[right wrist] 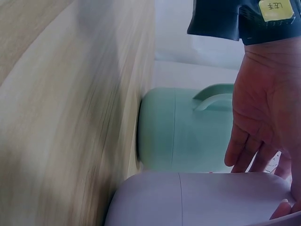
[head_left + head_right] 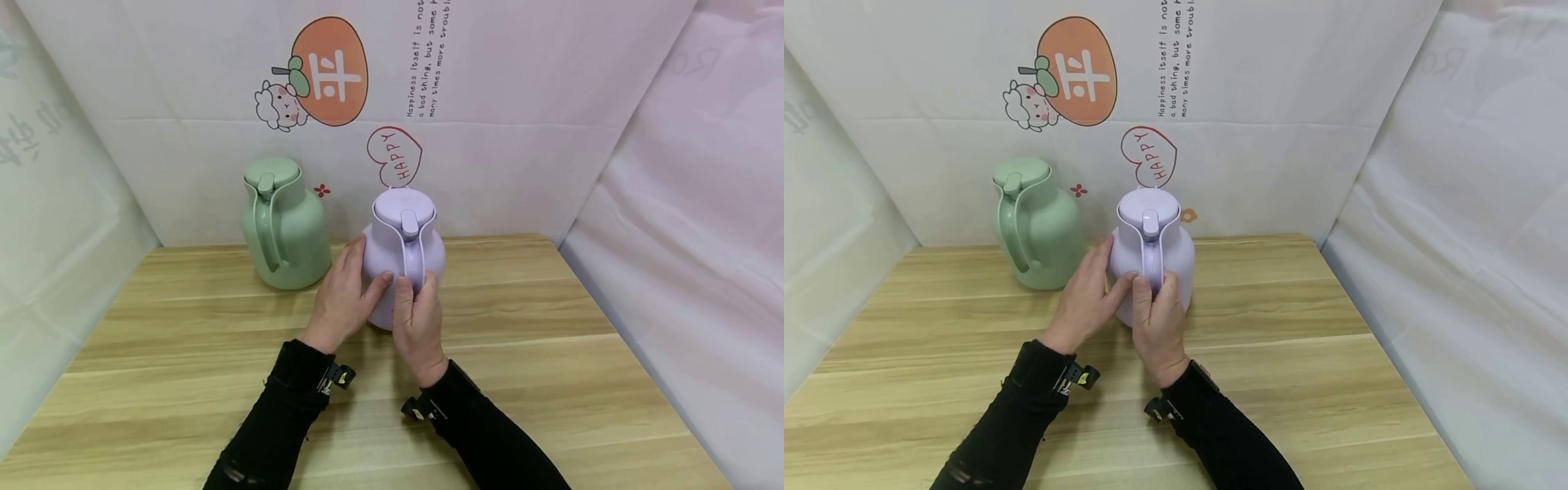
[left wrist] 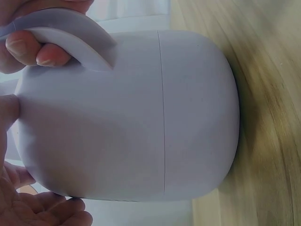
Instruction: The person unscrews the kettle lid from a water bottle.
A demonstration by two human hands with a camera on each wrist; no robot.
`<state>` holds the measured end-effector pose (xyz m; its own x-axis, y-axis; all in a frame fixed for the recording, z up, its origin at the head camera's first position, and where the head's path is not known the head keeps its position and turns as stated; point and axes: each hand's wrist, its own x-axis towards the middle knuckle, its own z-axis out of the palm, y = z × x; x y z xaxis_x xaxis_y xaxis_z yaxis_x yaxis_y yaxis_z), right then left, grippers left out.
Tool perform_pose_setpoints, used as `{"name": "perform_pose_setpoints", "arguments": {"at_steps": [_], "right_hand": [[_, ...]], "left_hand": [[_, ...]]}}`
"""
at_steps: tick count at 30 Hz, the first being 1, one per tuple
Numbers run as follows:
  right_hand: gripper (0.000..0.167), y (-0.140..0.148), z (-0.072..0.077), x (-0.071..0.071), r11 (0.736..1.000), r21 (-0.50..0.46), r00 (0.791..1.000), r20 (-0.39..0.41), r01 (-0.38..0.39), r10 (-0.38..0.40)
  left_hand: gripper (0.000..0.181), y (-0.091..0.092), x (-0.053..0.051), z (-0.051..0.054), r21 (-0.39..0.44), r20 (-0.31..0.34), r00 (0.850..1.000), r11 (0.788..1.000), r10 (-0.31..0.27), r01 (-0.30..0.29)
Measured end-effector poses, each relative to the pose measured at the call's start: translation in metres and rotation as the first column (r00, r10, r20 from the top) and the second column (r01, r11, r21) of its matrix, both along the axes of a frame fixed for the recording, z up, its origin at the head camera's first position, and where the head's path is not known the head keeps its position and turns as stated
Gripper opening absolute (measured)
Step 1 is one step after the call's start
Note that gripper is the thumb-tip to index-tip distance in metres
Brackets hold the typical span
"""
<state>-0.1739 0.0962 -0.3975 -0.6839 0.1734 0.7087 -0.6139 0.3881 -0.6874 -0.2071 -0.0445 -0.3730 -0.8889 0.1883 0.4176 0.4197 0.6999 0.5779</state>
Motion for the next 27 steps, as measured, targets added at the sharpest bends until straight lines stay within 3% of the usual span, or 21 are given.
{"name": "perform_pose_setpoints", "arguments": {"at_steps": [15,27], "right_hand": [[0.035,0.0017,0.0023,0.0019,0.997,-0.016,0.997,0.012,-0.075,0.075],[0.04,0.0005,0.0032,0.0018,1.0,-0.013,1.0,-0.005,-0.026,0.026]], "left_hand": [[0.082,0.0023,-0.001,0.0014,0.009,-0.04,0.999,1.0,-0.005,0.006],[0.083,0.003,0.0015,0.0004,-0.016,-0.05,0.999,1.0,0.012,-0.013]]}}
